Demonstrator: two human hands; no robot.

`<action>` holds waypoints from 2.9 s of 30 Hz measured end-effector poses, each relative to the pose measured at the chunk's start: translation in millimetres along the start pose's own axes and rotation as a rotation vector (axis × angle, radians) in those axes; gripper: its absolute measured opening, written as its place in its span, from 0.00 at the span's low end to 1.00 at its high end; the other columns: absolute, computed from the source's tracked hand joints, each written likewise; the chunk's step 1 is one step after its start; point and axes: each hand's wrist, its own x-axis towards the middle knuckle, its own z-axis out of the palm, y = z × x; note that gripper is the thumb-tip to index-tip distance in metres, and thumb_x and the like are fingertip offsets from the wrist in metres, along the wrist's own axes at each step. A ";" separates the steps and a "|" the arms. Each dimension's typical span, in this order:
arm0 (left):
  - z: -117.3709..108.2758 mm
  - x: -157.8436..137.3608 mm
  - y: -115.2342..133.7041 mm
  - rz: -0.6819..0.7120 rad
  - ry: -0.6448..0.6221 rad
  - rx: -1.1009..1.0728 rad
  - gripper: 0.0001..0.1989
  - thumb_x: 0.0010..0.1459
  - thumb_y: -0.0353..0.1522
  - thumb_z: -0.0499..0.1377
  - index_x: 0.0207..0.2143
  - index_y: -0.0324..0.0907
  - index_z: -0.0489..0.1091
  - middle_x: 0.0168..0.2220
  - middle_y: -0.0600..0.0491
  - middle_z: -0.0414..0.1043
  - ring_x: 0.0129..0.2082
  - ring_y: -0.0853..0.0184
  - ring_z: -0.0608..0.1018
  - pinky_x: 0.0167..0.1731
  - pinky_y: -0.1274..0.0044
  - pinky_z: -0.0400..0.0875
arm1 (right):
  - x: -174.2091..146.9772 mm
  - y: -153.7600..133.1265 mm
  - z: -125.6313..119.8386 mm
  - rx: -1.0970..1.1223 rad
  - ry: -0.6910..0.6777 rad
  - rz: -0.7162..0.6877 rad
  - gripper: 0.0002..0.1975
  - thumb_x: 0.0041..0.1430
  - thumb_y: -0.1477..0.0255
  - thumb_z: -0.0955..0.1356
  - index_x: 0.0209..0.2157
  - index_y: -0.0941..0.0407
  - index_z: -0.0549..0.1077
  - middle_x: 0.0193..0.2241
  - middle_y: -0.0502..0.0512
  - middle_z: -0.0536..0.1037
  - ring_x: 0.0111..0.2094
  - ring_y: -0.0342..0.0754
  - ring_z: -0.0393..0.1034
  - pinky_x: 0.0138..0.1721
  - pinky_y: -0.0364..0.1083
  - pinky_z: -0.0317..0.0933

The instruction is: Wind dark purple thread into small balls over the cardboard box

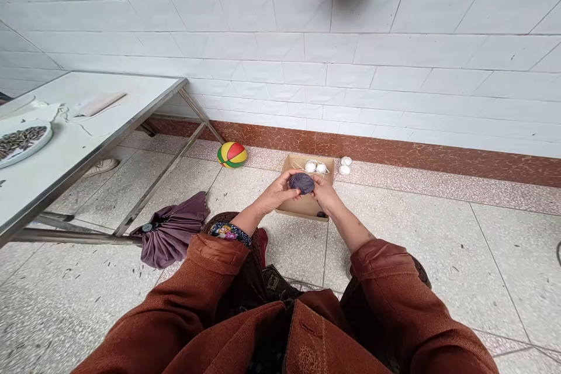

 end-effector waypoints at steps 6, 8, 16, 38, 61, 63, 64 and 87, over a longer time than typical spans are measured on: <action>-3.3 4.0 -3.5 -0.032 0.154 -0.115 0.26 0.53 0.37 0.65 0.53 0.42 0.65 0.40 0.52 0.73 0.31 0.70 0.76 0.36 0.74 0.72 | -13.3 3.8 7.7 -0.298 -0.104 -0.119 0.14 0.54 0.57 0.70 0.30 0.54 0.70 0.23 0.47 0.70 0.23 0.42 0.59 0.27 0.44 0.55; -5.9 5.5 -4.2 -0.007 0.232 -0.069 0.23 0.52 0.36 0.65 0.50 0.41 0.67 0.41 0.51 0.73 0.36 0.68 0.76 0.39 0.74 0.72 | -21.7 0.0 7.4 -0.405 -0.147 -0.215 0.14 0.57 0.57 0.69 0.30 0.54 0.73 0.25 0.48 0.71 0.25 0.44 0.62 0.30 0.45 0.57; -8.8 5.9 -9.6 -0.063 0.203 0.191 0.24 0.45 0.33 0.70 0.46 0.40 0.71 0.42 0.50 0.75 0.42 0.63 0.75 0.49 0.68 0.69 | -30.6 -37.7 -7.8 -0.449 -0.169 -0.550 0.15 0.62 0.55 0.69 0.31 0.52 0.78 0.26 0.51 0.72 0.29 0.48 0.64 0.35 0.47 0.60; -13.4 4.3 -10.5 -0.073 0.172 0.155 0.24 0.44 0.29 0.69 0.46 0.40 0.72 0.44 0.50 0.76 0.44 0.63 0.76 0.53 0.67 0.67 | -39.6 -36.3 -8.7 -0.486 -0.194 -0.614 0.10 0.62 0.61 0.70 0.32 0.51 0.78 0.31 0.53 0.78 0.33 0.50 0.70 0.39 0.49 0.63; -15.5 6.4 -4.9 -0.058 0.346 0.093 0.25 0.44 0.30 0.68 0.47 0.41 0.70 0.42 0.51 0.75 0.42 0.65 0.75 0.48 0.71 0.68 | -48.3 -28.9 -0.2 -0.556 -0.303 -0.618 0.11 0.64 0.61 0.68 0.33 0.51 0.78 0.30 0.53 0.78 0.32 0.50 0.70 0.38 0.49 0.63; -14.9 5.4 -7.4 -0.077 0.264 0.150 0.26 0.43 0.30 0.68 0.47 0.41 0.70 0.41 0.51 0.74 0.40 0.65 0.75 0.47 0.70 0.67 | -45.9 -37.2 -5.9 -0.497 -0.223 -0.642 0.11 0.64 0.60 0.68 0.33 0.51 0.78 0.33 0.54 0.79 0.35 0.51 0.71 0.40 0.50 0.63; -14.3 4.8 -8.8 -0.087 0.209 0.166 0.27 0.43 0.29 0.69 0.48 0.41 0.70 0.41 0.51 0.74 0.40 0.66 0.75 0.47 0.70 0.67 | -43.0 -40.0 -8.8 -0.471 -0.172 -0.652 0.11 0.64 0.60 0.68 0.33 0.51 0.78 0.33 0.54 0.79 0.35 0.52 0.72 0.41 0.50 0.63; -12.5 5.4 -7.1 -0.048 0.279 -0.011 0.26 0.43 0.34 0.72 0.46 0.40 0.71 0.44 0.50 0.74 0.43 0.65 0.75 0.48 0.71 0.68 | -34.8 -10.0 -0.8 -0.661 -0.262 -0.725 0.08 0.68 0.68 0.66 0.36 0.53 0.77 0.33 0.53 0.79 0.34 0.48 0.73 0.39 0.47 0.65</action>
